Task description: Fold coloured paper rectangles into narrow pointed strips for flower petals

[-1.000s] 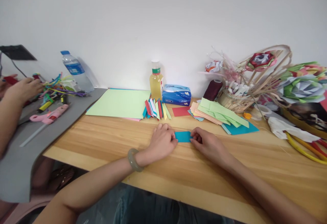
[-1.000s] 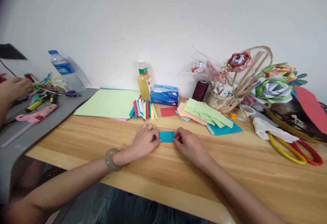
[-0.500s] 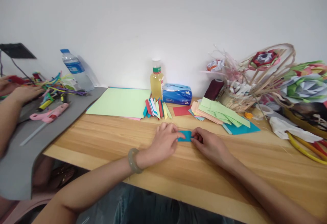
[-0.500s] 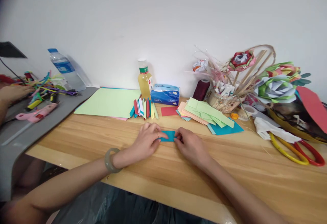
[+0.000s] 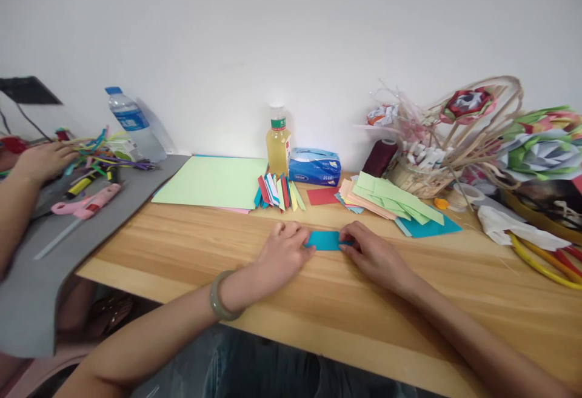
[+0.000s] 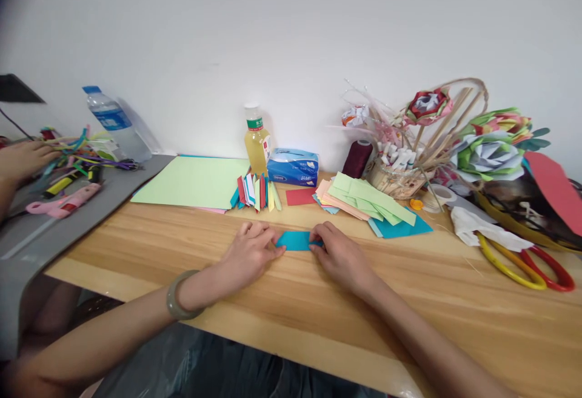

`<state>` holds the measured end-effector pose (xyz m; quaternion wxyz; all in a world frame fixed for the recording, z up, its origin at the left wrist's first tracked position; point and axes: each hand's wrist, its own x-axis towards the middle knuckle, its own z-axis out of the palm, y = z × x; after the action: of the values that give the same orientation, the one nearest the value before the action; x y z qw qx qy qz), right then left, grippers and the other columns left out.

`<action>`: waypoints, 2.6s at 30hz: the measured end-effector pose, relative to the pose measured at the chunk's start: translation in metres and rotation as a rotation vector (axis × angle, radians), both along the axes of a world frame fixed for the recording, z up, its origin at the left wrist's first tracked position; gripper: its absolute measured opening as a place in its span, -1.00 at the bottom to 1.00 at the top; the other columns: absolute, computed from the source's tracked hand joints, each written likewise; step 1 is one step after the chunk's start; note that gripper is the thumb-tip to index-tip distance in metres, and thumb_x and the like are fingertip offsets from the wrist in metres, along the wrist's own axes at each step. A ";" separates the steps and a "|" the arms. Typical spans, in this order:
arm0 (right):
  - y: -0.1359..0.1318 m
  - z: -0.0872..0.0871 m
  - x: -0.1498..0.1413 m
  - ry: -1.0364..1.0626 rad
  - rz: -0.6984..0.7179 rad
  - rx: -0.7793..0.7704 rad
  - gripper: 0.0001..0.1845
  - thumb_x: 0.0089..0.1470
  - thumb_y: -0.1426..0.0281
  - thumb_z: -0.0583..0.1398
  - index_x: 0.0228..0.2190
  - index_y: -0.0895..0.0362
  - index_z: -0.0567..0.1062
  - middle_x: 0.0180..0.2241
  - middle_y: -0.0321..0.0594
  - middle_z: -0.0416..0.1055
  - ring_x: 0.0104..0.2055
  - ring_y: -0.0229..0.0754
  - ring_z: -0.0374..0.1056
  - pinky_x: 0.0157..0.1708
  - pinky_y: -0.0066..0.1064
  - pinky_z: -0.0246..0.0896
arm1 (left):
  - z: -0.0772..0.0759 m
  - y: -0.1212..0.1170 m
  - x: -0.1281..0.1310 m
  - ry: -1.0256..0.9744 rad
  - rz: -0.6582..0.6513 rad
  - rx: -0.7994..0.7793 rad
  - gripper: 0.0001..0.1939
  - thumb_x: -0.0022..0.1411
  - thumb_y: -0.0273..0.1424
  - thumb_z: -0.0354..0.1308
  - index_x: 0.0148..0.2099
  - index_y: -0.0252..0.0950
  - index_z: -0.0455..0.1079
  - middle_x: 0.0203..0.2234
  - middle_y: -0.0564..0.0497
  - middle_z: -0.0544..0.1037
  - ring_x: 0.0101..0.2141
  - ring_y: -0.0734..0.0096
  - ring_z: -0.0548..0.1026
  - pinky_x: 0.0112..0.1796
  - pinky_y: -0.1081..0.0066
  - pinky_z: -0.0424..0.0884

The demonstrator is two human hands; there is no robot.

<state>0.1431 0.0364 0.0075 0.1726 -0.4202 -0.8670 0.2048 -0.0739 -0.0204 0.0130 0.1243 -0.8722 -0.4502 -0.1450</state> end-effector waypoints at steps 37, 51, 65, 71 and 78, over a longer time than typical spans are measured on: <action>0.004 0.008 0.008 -0.022 0.305 0.284 -0.64 0.15 0.43 0.02 -0.01 0.10 0.37 0.04 -0.10 0.32 0.08 -0.03 0.18 0.03 -0.09 0.13 | 0.001 0.003 0.009 -0.175 -0.221 -0.116 -0.71 0.25 -0.56 -0.08 -0.05 -0.30 0.37 -0.11 -0.02 0.44 -0.04 0.32 0.28 -0.03 0.33 0.21; -0.001 0.007 0.017 -0.061 0.334 0.372 -0.63 0.12 0.48 0.02 -0.05 0.07 0.42 -0.05 -0.12 0.41 -0.01 -0.05 0.27 -0.05 -0.11 0.22 | -0.007 0.004 0.012 -0.069 -0.256 -0.075 -0.68 0.27 -0.48 -0.08 0.05 -0.37 0.28 -0.04 -0.09 0.42 -0.01 0.28 0.30 0.05 0.20 0.17; -0.010 0.010 0.008 -0.102 0.180 0.357 -0.72 0.15 0.35 0.07 -0.16 0.19 0.45 -0.21 -0.02 0.40 -0.12 -0.02 0.26 -0.12 -0.12 0.27 | -0.009 0.015 0.000 -0.107 -0.120 -0.057 -0.77 0.31 -0.38 -0.07 -0.14 -0.31 0.39 -0.17 -0.03 0.51 0.00 0.24 0.31 0.10 0.06 0.04; -0.003 0.009 0.013 -0.034 0.268 0.375 -0.74 0.16 0.35 0.06 -0.16 0.10 0.46 -0.25 -0.08 0.42 -0.17 -0.05 0.28 -0.19 -0.15 0.29 | -0.010 0.024 -0.002 -0.029 -0.151 -0.047 -0.80 0.29 -0.38 -0.01 -0.10 -0.31 0.36 -0.21 -0.05 0.47 -0.07 0.31 0.36 0.06 0.13 0.13; -0.002 0.003 0.019 0.014 0.260 0.343 -0.70 0.20 0.44 -0.03 -0.09 0.13 0.40 -0.27 -0.07 0.46 -0.22 -0.11 0.34 -0.25 -0.23 0.33 | -0.010 0.019 0.005 0.008 -0.177 0.074 -0.80 0.30 -0.45 -0.03 -0.24 -0.36 0.42 -0.29 -0.06 0.47 -0.09 0.24 0.35 -0.02 0.16 0.23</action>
<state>0.1624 0.0345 0.0109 0.2196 -0.2677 -0.9349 0.0777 -0.0694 -0.0013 0.0032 0.1451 -0.9041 -0.3650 -0.1684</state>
